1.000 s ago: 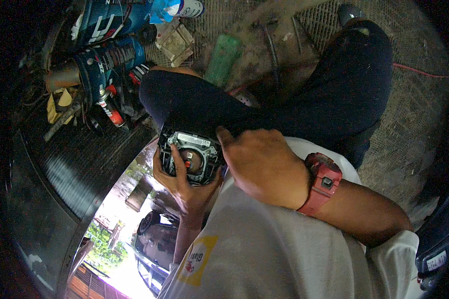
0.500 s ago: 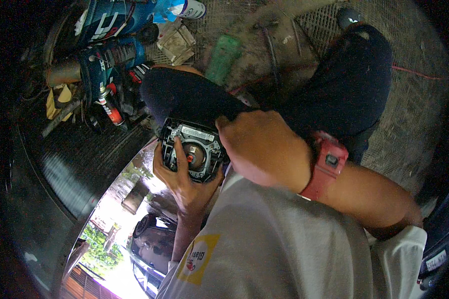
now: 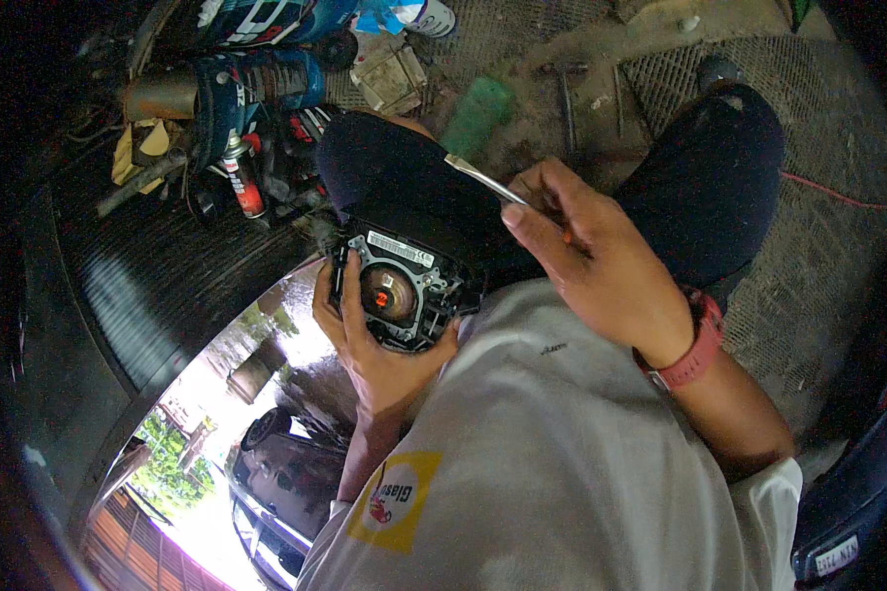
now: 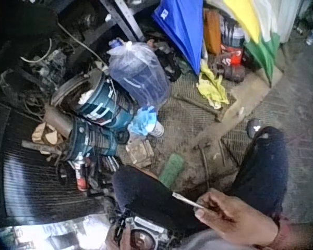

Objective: The person disassembles a car steering wheel airbag module by prying at the plastic housing with a screwdriver and tapping it with a hammer.

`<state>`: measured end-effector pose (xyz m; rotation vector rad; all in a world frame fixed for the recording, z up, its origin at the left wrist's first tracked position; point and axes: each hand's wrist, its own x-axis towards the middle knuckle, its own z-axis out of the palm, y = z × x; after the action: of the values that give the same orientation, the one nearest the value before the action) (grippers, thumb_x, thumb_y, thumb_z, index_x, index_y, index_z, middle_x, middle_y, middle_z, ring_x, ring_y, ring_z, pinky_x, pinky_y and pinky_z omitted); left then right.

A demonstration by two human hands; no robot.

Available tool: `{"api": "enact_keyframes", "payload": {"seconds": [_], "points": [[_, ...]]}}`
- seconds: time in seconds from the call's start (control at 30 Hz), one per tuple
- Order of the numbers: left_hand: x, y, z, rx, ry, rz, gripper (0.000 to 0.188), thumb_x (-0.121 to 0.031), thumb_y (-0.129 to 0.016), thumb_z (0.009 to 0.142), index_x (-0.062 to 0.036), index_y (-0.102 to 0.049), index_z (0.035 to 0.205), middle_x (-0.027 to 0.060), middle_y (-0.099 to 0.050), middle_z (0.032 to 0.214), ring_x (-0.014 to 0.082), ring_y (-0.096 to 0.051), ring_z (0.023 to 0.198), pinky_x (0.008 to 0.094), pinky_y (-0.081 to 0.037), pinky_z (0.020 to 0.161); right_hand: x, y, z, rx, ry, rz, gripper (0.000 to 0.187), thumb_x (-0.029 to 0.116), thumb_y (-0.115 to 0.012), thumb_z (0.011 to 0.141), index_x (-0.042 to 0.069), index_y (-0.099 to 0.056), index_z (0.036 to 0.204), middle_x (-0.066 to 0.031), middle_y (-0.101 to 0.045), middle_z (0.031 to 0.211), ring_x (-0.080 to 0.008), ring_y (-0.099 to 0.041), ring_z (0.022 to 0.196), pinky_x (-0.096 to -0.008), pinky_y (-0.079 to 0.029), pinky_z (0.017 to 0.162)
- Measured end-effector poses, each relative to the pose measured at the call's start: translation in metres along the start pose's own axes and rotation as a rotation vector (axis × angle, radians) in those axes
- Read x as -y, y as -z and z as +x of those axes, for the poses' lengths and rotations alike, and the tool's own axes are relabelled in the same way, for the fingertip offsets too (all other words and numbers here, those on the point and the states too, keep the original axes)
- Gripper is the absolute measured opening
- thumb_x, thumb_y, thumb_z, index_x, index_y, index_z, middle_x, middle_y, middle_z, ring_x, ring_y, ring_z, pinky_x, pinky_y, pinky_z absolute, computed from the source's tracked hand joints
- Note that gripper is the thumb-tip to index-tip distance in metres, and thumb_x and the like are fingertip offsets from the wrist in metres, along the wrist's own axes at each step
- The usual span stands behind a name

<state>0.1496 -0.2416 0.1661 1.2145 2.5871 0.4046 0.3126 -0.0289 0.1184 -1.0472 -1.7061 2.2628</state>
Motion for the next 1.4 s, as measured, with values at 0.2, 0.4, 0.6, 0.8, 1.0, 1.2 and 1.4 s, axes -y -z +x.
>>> {"api": "enact_keyframes", "payload": {"seconds": [0.2, 0.4, 0.6, 0.8, 1.0, 1.2, 1.4], "points": [[0.005, -0.006, -0.005, -0.068, 0.034, -0.011, 0.118, -0.033, -0.1, 0.06, -0.0093, -0.045, 0.162, 0.0295, -0.036, 0.156, 0.0488, -0.038, 0.145, 0.061, -0.037, 0.118, -0.023, -0.011, 0.01, 0.003, 0.036, 0.018, 0.021, 0.025, -0.066, 0.111, 0.006, -0.059, 0.112, 0.0055, -0.053, 0.088, -0.0022, -0.042, 0.076, -0.0205, -0.036, 0.065], [0.005, -0.007, -0.007, -0.087, 0.046, -0.008, 0.117, -0.035, -0.1, 0.061, -0.0086, -0.046, 0.162, 0.0292, -0.036, 0.156, 0.0488, -0.037, 0.147, 0.0622, -0.037, 0.118, -0.029, -0.006, 0.018, 0.013, 0.102, -0.002, 0.029, 0.027, -0.067, 0.109, 0.0, -0.056, 0.11, -0.0089, -0.062, 0.081, -0.0152, -0.056, 0.07, -0.035, -0.048, 0.066], [-0.001, -0.007, -0.007, -0.056, 0.064, 0.012, 0.118, -0.036, -0.1, 0.06, -0.0101, -0.047, 0.162, 0.0283, -0.036, 0.156, 0.049, -0.036, 0.148, 0.0623, -0.037, 0.118, -0.036, -0.008, 0.025, 0.054, 0.055, 0.061, 0.031, 0.03, -0.068, 0.108, 0.001, -0.057, 0.11, -0.01, -0.067, 0.084, -0.0155, -0.059, 0.072, -0.0342, -0.049, 0.066], [-0.002, -0.006, -0.005, -0.036, 0.059, 0.027, 0.119, -0.039, -0.099, 0.06, -0.0109, -0.045, 0.163, 0.0279, -0.036, 0.156, 0.0492, -0.036, 0.147, 0.0622, -0.038, 0.118, -0.044, -0.011, 0.032, 0.102, 0.045, 0.098, 0.032, 0.032, -0.067, 0.108, 0.001, -0.058, 0.11, -0.0076, -0.068, 0.085, -0.0139, -0.06, 0.074, -0.0328, -0.05, 0.068], [-0.005, -0.003, -0.003, -0.012, 0.084, 0.018, 0.12, -0.04, -0.1, 0.06, -0.0097, -0.045, 0.162, 0.0287, -0.035, 0.156, 0.0493, -0.037, 0.147, 0.062, -0.038, 0.118, -0.041, -0.008, 0.034, 0.093, 0.028, 0.16, 0.031, 0.032, -0.068, 0.107, 0.003, -0.06, 0.11, -0.0041, -0.07, 0.088, -0.012, -0.061, 0.076, -0.0304, -0.051, 0.071], [-0.003, -0.004, -0.003, -0.033, 0.064, 0.008, 0.121, -0.04, -0.1, 0.059, -0.0091, -0.045, 0.162, 0.0291, -0.035, 0.156, 0.0492, -0.036, 0.147, 0.0618, -0.038, 0.118, -0.036, -0.003, 0.036, 0.088, 0.002, 0.152, 0.025, 0.028, -0.068, 0.108, 0.005, -0.06, 0.112, -0.0027, -0.07, 0.09, -0.01, -0.061, 0.078, -0.028, -0.051, 0.07], [-0.002, -0.004, -0.003, -0.046, 0.059, 0.015, 0.121, -0.038, -0.1, 0.059, -0.0091, -0.046, 0.162, 0.0295, -0.035, 0.157, 0.0488, -0.036, 0.148, 0.0613, -0.037, 0.119, -0.033, -0.004, 0.035, 0.118, -0.018, 0.209, 0.025, 0.028, -0.068, 0.108, 0.005, -0.059, 0.113, -0.0026, -0.071, 0.092, -0.0098, -0.061, 0.08, -0.0273, -0.051, 0.072]]}}
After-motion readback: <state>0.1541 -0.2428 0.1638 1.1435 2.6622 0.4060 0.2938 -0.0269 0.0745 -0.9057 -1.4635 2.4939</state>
